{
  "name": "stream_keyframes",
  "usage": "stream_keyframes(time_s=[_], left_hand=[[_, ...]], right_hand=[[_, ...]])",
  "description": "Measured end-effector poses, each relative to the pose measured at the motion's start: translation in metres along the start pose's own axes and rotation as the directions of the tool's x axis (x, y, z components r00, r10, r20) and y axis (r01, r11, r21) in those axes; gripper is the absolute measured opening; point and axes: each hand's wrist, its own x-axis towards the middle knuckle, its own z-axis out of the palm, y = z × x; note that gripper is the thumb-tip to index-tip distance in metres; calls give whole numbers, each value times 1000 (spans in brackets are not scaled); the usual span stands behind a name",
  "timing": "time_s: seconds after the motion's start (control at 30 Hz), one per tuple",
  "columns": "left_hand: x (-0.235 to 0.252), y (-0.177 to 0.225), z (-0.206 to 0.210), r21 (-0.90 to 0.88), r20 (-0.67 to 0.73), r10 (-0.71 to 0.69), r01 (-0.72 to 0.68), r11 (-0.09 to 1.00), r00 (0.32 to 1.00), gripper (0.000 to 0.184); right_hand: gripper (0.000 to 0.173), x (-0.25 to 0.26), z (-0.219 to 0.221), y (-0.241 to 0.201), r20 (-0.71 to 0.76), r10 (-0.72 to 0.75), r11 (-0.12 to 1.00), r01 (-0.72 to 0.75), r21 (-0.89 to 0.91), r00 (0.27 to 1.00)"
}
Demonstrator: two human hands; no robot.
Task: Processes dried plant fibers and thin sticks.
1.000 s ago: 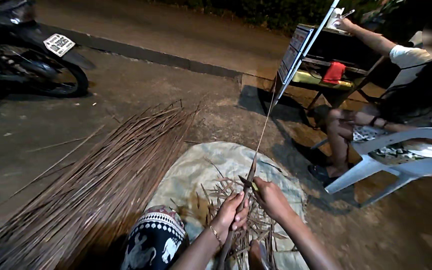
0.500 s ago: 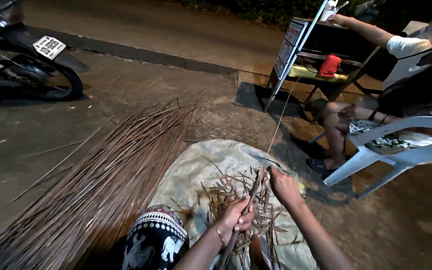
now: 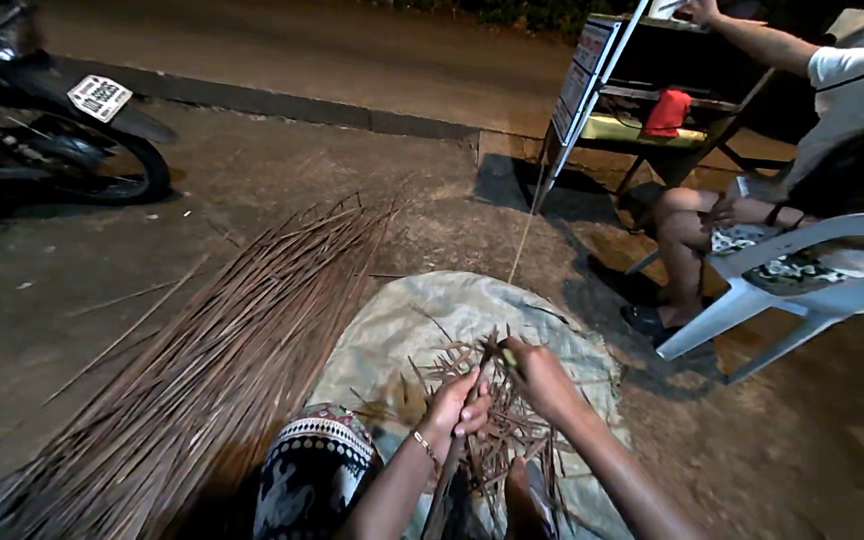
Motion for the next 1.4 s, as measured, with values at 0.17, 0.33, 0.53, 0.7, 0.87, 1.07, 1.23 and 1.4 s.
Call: stream_keyframes(time_s=[0.17, 0.33, 0.53, 0.7, 0.87, 1.07, 1.23, 1.4], left_hand=[[-4, 3, -6, -3, 52, 68, -68, 998, 996, 45], [-2, 3, -1, 18, 76, 20, -21, 1000, 997, 45], [1, -4, 4, 82, 117, -40, 30, 996, 992, 44], [2, -12, 9, 194, 37, -108, 99, 976, 993, 45], [0, -14, 17, 182, 29, -129, 121, 976, 991, 45], [-13, -15, 9, 234, -17, -101, 102, 967, 995, 45], [-2, -1, 4, 143, -39, 35, -30, 989, 999, 48], [-5, 3, 0, 62, -14, 76, -75, 995, 997, 46]], right_hand=[[26, -4, 8, -18, 114, -21, 989, 38, -145, 993], [27, -1, 8, -6, 85, 14, 981, 3, -196, 996], [30, 6, -2, 20, 36, 125, 962, -112, -251, 991], [32, 11, -9, 42, -32, 275, 923, -273, -271, 961], [33, 10, -27, 59, -159, 427, 853, -455, -257, 890], [33, -5, -67, 73, -308, 458, 858, -506, -93, 834], [30, 2, -18, 8, 3, 86, 995, -85, -57, 996], [26, -3, 5, -19, 140, -31, 979, 59, -195, 990]])
